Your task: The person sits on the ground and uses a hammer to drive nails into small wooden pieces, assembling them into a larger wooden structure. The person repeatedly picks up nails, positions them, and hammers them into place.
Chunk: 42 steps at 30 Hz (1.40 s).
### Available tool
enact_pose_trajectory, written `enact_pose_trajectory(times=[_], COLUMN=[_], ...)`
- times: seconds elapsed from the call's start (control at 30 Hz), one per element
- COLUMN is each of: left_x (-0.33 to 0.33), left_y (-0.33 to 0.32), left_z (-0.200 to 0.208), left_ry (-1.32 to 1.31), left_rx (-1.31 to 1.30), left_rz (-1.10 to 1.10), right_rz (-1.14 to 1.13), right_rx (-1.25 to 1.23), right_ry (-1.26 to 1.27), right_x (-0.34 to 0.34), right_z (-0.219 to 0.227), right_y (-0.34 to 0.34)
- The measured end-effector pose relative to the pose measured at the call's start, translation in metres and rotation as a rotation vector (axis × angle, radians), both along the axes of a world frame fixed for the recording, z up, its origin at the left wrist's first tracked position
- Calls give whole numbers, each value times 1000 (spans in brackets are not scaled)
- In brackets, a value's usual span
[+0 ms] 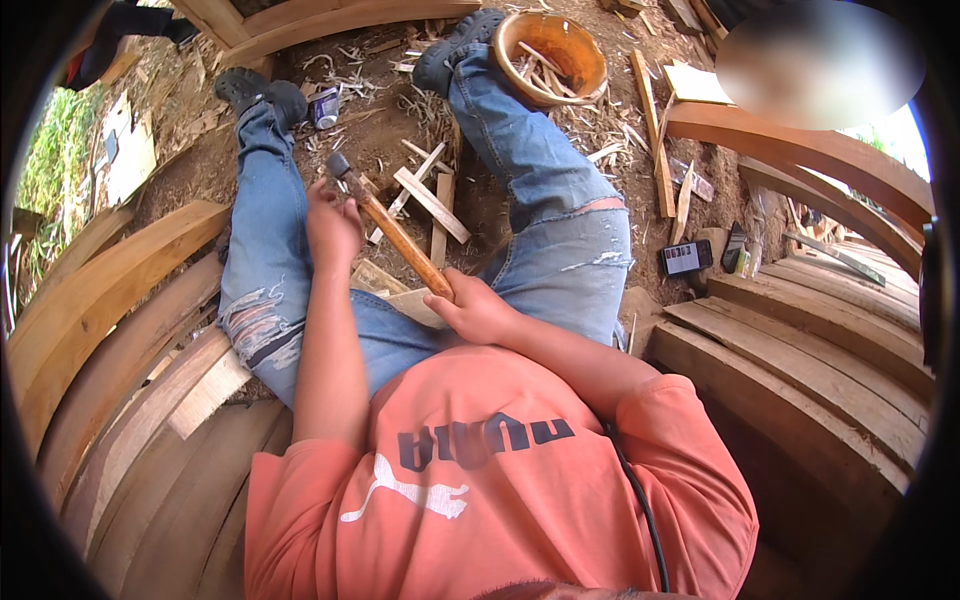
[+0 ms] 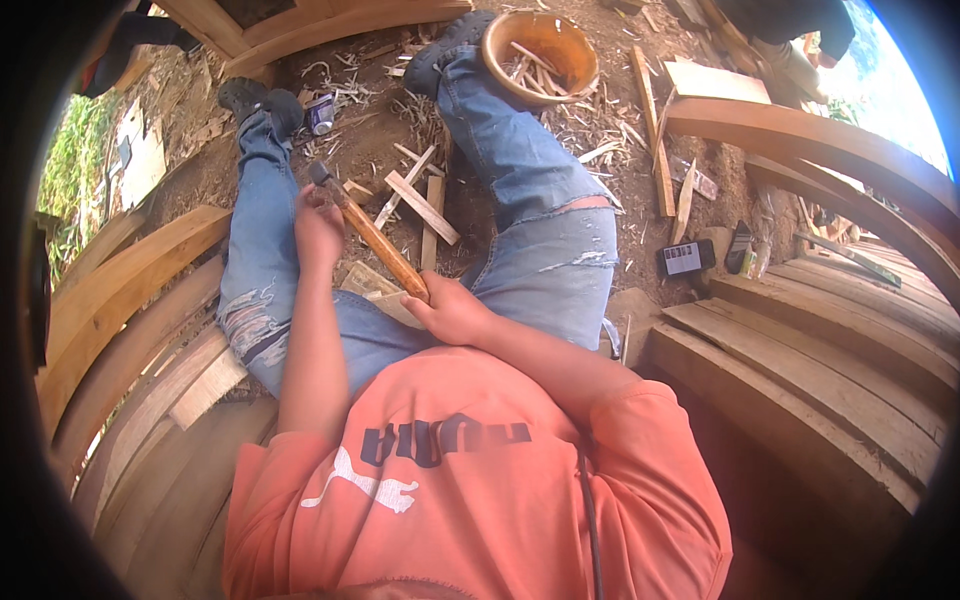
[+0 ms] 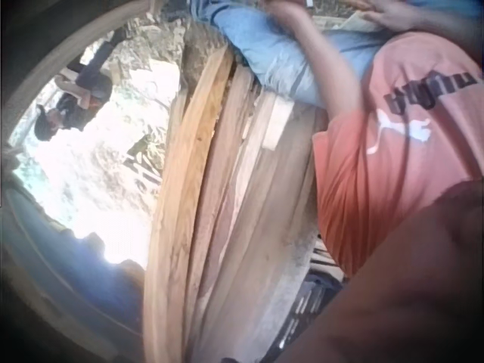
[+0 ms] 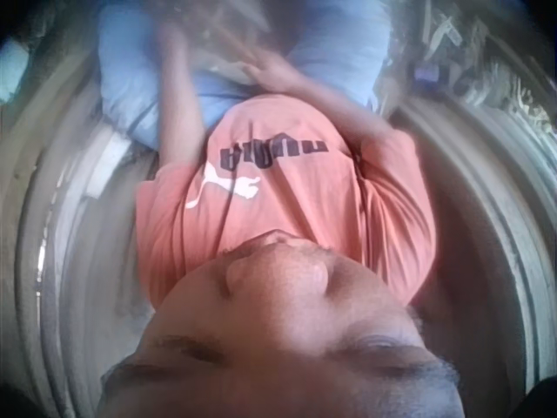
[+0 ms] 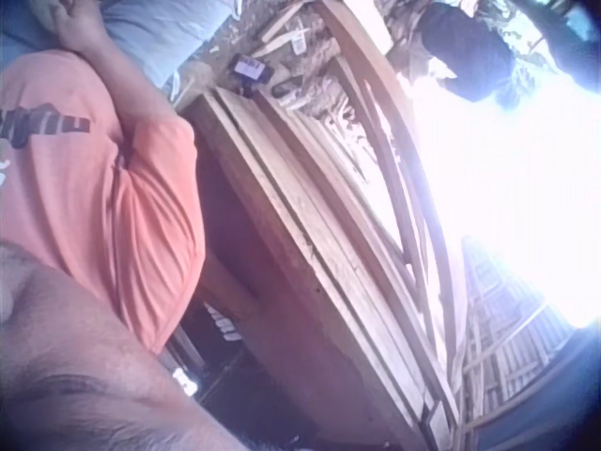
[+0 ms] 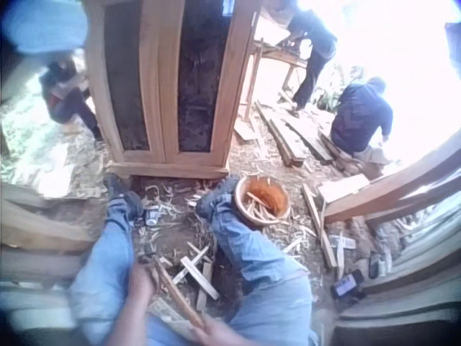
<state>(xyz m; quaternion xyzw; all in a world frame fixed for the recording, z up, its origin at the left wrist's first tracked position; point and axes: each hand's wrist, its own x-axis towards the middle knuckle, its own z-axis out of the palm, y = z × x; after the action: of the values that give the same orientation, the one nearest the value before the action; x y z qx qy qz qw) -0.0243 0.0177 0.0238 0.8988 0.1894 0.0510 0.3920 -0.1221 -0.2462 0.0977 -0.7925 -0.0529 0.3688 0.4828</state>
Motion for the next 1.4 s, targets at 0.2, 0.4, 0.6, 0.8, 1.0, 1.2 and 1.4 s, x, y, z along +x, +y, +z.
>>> enact_pose_trajectory(times=[0.2, 0.4, 0.6, 0.8, 1.0, 1.2, 1.4], left_x=[-44, -73, -77, -77, -81, -79, -75], left_y=[-22, -82, -99, -93, -94, -96, -107], left_z=[45, 62, 56, 55, 60, 62, 69], left_ry=[365, 308, 224, 198, 212, 251, 280], left_rx=[-1017, -1296, -1242, -1261, -1233, -1218, -1179], left_rz=[142, 112, 214, 217, 218, 213, 183], right_rz=[-17, -20, 7, 47, -717, -786, -759], right_rx=[21, 89, 79, 10, -136, -926, -1195], right_ry=[3, -13, -52, -186, -441, -357, -132], right_x=[0, 0, -4, 30, 112, 136, 117], right_z=[-7, -5, -14, 29, 24, -101, -178], right_y=[3, 11, 13, -31, -190, -390, -462])
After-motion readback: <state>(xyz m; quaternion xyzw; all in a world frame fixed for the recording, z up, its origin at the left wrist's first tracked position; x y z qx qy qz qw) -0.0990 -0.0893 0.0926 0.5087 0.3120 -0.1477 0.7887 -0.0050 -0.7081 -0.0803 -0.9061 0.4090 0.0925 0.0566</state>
